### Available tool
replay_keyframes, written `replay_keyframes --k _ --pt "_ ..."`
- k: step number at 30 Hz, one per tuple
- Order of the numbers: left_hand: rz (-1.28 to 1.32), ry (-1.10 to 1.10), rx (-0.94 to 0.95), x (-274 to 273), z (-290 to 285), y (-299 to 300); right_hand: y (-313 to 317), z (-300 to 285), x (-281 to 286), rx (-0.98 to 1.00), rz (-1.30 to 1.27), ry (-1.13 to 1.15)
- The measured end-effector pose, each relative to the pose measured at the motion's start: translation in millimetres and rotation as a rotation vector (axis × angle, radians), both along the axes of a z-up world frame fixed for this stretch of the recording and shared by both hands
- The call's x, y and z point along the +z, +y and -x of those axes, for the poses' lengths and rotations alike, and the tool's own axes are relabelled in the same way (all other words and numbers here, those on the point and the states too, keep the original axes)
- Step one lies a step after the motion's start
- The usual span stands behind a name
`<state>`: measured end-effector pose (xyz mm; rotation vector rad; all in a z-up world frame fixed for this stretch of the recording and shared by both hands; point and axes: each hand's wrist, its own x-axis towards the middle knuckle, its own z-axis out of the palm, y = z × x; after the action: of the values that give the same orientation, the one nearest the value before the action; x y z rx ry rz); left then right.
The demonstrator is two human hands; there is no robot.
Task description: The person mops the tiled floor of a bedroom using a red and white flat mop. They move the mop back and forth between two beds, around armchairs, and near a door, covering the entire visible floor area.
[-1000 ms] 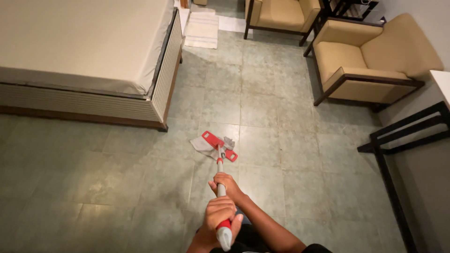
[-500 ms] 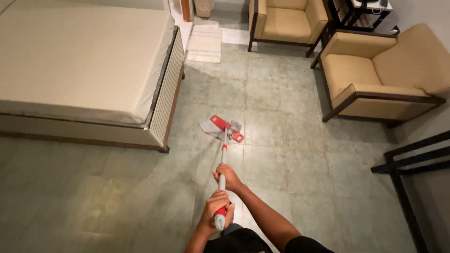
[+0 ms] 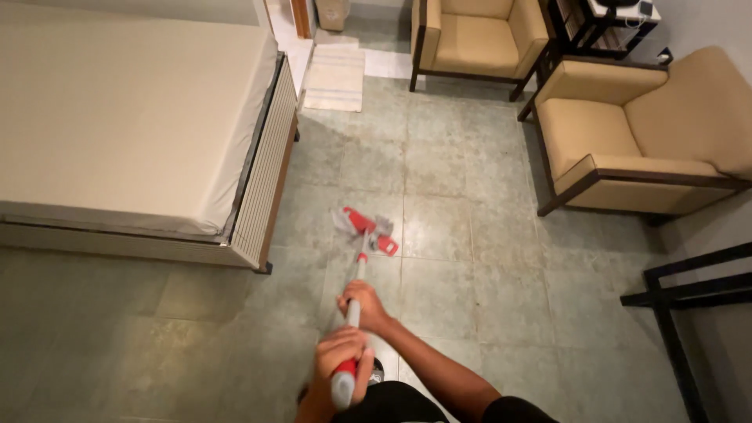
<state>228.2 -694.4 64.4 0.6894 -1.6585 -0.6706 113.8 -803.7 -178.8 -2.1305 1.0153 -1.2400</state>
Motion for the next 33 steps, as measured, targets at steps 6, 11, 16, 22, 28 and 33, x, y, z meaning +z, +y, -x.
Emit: replay_keyframes --k 6,11,16,22,28,33 --pt "0.156 0.151 -0.029 25.3 -3.4 -35.1 -6.7 -27.0 49.5 0.116 0.038 -0.146" --pt "0.083 0.126 -0.064 40.0 -17.7 -83.9 -61.9 -38.2 54.8 0.12 0.087 -0.213" --pt "0.093 0.092 -0.078 5.0 -44.2 -156.5 -141.8 -56.4 17.9 0.016 0.096 -0.173" --pt "0.044 0.033 -0.179 -51.6 -79.3 -228.1 -222.4 -70.8 -7.0 -0.033 0.004 -0.036" --pt "-0.008 -0.134 -0.25 -113.1 -111.6 -272.6 -274.3 -83.1 -42.6 -0.005 0.008 0.057" --pt "0.003 -0.133 -0.264 -121.8 -140.1 -298.6 -294.8 -107.7 -45.4 -0.09 -0.012 0.038"
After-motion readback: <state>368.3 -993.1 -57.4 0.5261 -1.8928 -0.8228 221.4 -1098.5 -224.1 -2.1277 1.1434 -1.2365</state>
